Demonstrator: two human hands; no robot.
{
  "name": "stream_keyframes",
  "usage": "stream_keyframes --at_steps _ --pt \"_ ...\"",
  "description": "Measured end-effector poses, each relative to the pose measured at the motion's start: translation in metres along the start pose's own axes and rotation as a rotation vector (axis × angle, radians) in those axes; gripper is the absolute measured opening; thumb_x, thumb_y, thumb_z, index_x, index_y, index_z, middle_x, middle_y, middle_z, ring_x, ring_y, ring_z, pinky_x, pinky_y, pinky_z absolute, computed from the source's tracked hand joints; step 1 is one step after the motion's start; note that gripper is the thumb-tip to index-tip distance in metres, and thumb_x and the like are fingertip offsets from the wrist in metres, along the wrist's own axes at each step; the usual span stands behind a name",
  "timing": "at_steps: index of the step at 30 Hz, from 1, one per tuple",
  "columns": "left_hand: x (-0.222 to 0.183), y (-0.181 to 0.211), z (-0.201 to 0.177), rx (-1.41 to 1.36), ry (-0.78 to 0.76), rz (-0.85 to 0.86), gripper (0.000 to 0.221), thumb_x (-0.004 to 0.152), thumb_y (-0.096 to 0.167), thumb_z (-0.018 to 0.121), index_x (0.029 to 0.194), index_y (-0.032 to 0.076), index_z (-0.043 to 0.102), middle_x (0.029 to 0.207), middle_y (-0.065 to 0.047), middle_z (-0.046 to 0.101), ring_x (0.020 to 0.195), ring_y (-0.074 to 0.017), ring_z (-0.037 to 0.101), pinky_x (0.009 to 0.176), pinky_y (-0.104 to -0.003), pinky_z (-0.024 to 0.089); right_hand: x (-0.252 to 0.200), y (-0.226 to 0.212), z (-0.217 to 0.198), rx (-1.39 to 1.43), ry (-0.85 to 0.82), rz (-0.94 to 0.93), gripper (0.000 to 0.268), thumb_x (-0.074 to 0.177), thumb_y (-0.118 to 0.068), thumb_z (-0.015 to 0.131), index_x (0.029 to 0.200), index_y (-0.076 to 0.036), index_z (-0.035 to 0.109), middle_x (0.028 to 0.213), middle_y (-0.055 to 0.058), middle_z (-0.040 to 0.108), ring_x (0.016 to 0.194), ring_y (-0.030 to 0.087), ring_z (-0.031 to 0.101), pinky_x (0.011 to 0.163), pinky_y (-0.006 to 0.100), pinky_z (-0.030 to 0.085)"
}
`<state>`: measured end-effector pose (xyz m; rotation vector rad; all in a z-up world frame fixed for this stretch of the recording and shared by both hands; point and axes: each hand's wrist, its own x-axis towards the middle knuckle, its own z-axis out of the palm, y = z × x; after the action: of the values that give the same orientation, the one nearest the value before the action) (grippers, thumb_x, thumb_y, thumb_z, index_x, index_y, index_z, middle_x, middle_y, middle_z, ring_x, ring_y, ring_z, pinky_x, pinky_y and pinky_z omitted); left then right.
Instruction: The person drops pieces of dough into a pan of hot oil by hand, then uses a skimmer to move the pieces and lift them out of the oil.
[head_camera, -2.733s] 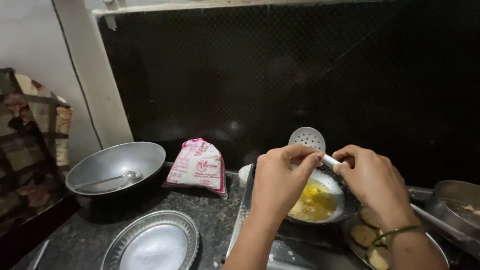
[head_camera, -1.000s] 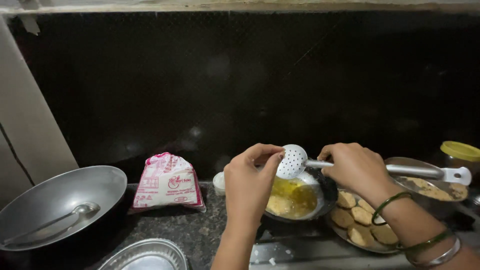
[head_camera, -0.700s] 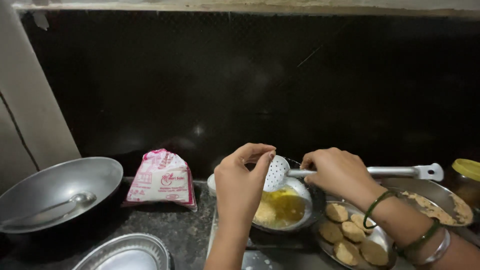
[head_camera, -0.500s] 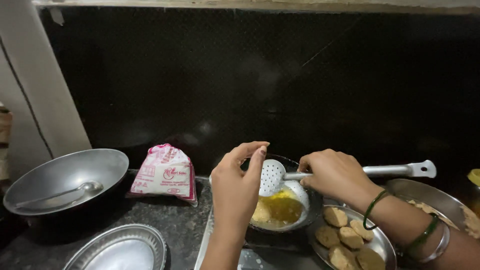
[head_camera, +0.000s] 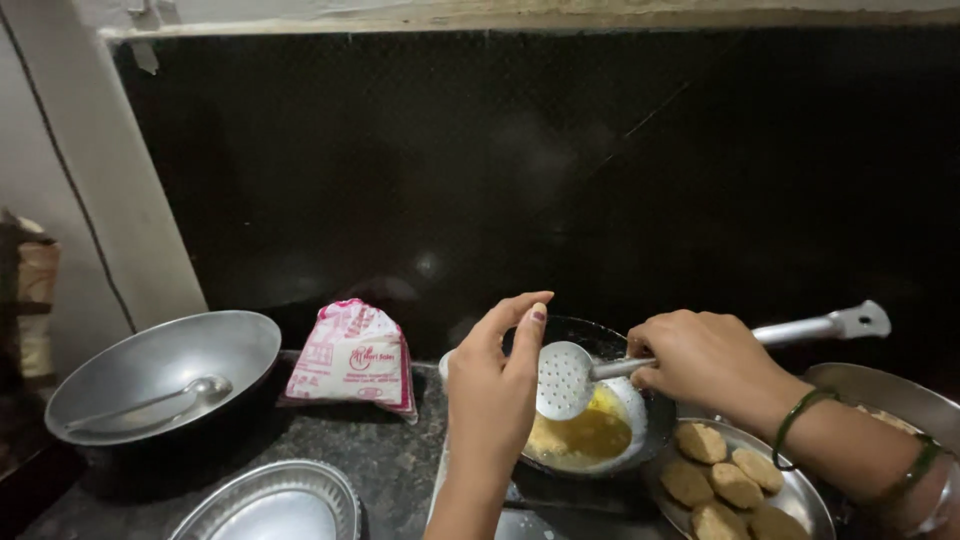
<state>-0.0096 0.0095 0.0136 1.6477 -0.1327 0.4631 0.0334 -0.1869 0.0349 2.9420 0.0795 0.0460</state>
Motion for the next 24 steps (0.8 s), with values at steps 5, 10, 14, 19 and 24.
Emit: stream_keyframes --at_steps 5,10,14,19,24 --pt "0.007 -0.018 0.006 -0.079 -0.024 0.163 0.029 0.093 0.029 0.061 0.111 0.013 0.078 0.097 -0.004 0.081 0.084 -0.0097 0.074 0.074 -0.026 0.055 -0.007 0.002 -0.001 -0.071 0.068 -0.048 0.025 0.085 -0.037 0.072 0.104 -0.021 0.074 0.095 -0.006 0.075 0.077 0.012 0.073 0.065 0.03 0.059" --pt "0.01 -0.007 0.003 -0.048 -0.087 0.053 0.034 0.091 0.03 0.06 0.116 0.018 0.078 0.096 -0.003 0.081 0.076 -0.0132 0.073 0.069 -0.028 0.054 -0.013 0.001 -0.007 -0.155 0.101 -0.06 0.026 0.085 -0.038 0.073 0.106 -0.021 0.074 0.095 -0.004 0.074 0.081 0.015 0.072 0.076 0.032 0.057" --pt "0.018 -0.019 0.006 -0.103 -0.097 0.139 0.03 0.092 0.029 0.061 0.111 0.014 0.078 0.094 -0.004 0.081 0.08 -0.0103 0.073 0.07 -0.027 0.055 -0.014 0.0 -0.011 -0.12 0.129 -0.088 0.028 0.084 -0.037 0.073 0.108 -0.024 0.075 0.092 -0.007 0.073 0.081 0.012 0.07 0.085 0.032 0.051" --pt "0.02 -0.016 0.003 -0.104 -0.112 0.146 0.029 0.092 0.029 0.061 0.109 0.013 0.079 0.089 -0.005 0.081 0.077 -0.0109 0.072 0.07 -0.027 0.054 -0.014 -0.005 -0.013 -0.128 0.126 -0.068 0.026 0.085 -0.038 0.072 0.107 -0.025 0.076 0.089 -0.01 0.074 0.08 0.009 0.067 0.091 0.03 0.043" --pt "0.022 -0.02 0.002 -0.124 -0.105 0.176 0.029 0.092 0.028 0.061 0.108 0.012 0.078 0.091 -0.004 0.081 0.081 -0.0117 0.074 0.071 -0.027 0.055 -0.016 -0.009 -0.016 -0.15 0.123 -0.057 0.03 0.083 -0.042 0.073 0.109 -0.026 0.075 0.09 -0.009 0.072 0.083 0.011 0.065 0.09 0.03 0.042"
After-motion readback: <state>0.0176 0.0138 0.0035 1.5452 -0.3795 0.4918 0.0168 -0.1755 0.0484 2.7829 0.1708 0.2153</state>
